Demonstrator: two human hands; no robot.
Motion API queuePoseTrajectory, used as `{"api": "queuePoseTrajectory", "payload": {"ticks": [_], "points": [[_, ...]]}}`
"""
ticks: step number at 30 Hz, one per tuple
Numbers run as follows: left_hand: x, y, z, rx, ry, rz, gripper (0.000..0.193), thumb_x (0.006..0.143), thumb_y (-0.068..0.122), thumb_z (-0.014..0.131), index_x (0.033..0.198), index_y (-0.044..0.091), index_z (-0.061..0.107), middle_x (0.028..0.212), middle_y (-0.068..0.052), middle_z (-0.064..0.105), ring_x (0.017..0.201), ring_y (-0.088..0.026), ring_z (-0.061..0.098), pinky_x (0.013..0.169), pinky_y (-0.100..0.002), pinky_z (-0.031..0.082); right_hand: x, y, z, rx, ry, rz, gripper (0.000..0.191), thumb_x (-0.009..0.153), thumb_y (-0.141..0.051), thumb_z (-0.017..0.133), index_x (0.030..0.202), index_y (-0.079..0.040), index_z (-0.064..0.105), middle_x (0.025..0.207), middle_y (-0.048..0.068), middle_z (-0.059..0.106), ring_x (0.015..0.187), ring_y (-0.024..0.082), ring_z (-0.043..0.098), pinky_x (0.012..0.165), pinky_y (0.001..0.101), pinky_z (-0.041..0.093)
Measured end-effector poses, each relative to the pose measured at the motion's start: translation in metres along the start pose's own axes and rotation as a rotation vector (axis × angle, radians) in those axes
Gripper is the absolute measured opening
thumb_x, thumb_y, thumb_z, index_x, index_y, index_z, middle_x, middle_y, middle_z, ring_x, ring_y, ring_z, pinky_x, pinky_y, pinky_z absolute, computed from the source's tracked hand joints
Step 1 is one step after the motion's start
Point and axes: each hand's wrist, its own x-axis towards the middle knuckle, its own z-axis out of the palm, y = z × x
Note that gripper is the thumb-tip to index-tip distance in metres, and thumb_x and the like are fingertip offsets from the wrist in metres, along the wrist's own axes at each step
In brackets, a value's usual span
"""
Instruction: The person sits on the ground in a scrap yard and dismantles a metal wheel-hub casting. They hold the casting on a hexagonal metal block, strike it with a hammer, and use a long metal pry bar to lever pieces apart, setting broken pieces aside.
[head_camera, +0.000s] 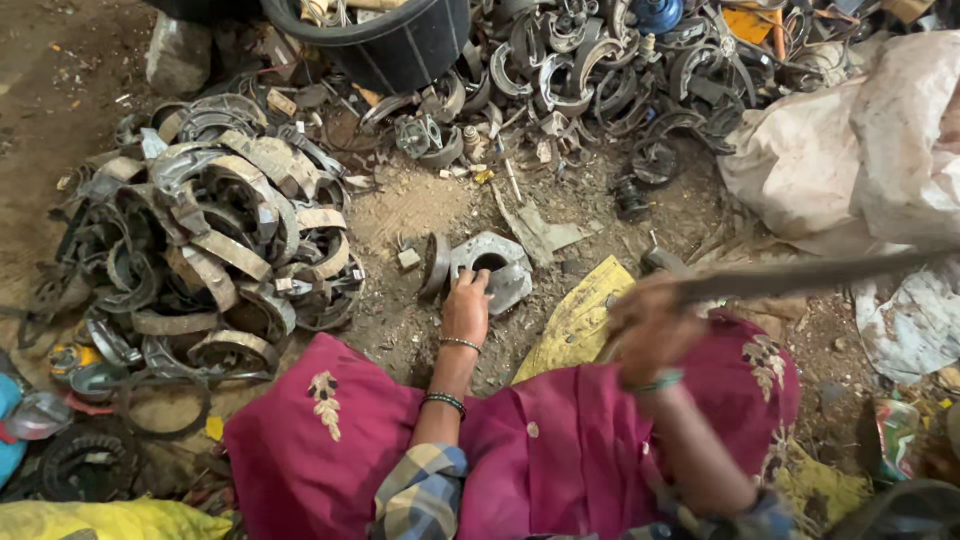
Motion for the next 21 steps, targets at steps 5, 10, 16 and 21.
{"api": "queuePoseTrajectory", "payload": {"ticks": [5, 10, 16, 21], "points": [[0.002, -0.015, 0.008, 0.069, 0.049, -0.041, 0.034, 0.089, 0.007, 0.071, 0.123, 0.010, 0.068, 0.113, -0.015, 0.066, 0.106, -0.037, 0.065, 0.084, -0.046, 0.055, -0.082, 0.103, 0.006, -0.784, -0.795, 0.177, 0.016, 0.108, -0.022, 0.053, 0.109, -0.006, 0.054, 0.068, 0.004, 0.057, 0.054, 0.014, 0.057, 0.044, 0.0345, 0.048], [-0.001, -0.012, 0.012, -0.018, 0.142, 0.101, 0.041, 0.083, 0.008, 0.073, 0.123, 0.005, 0.068, 0.118, -0.023, 0.063, 0.106, -0.042, 0.063, 0.087, -0.047, 0.055, -0.028, 0.051, -0.017, -0.383, -0.332, 0.676, 0.025, 0.103, -0.023, 0.055, 0.117, -0.002, 0.052, 0.071, 0.008, 0.059, 0.057, 0.021, 0.058, 0.046, 0.0402, 0.048], [-0.001, 0.002, 0.000, 0.019, -0.012, -0.004, 0.038, 0.087, 0.004, 0.069, 0.124, 0.005, 0.068, 0.114, -0.020, 0.066, 0.108, -0.041, 0.063, 0.089, -0.048, 0.054, 0.048, -0.054, -0.026, 0.480, 0.001, -0.120, 0.013, 0.116, -0.022, 0.050, 0.110, -0.011, 0.055, 0.074, 0.000, 0.056, 0.054, 0.009, 0.056, 0.044, 0.0282, 0.050], [0.003, -0.005, 0.005, 0.010, -0.014, -0.002, 0.036, 0.086, 0.007, 0.071, 0.122, 0.003, 0.068, 0.109, -0.021, 0.065, 0.105, -0.042, 0.063, 0.086, -0.049, 0.053, -0.025, 0.043, 0.001, -0.126, -0.254, 0.127, 0.020, 0.105, -0.024, 0.056, 0.108, -0.004, 0.055, 0.076, 0.012, 0.061, 0.063, 0.028, 0.061, 0.053, 0.0417, 0.051]]}}
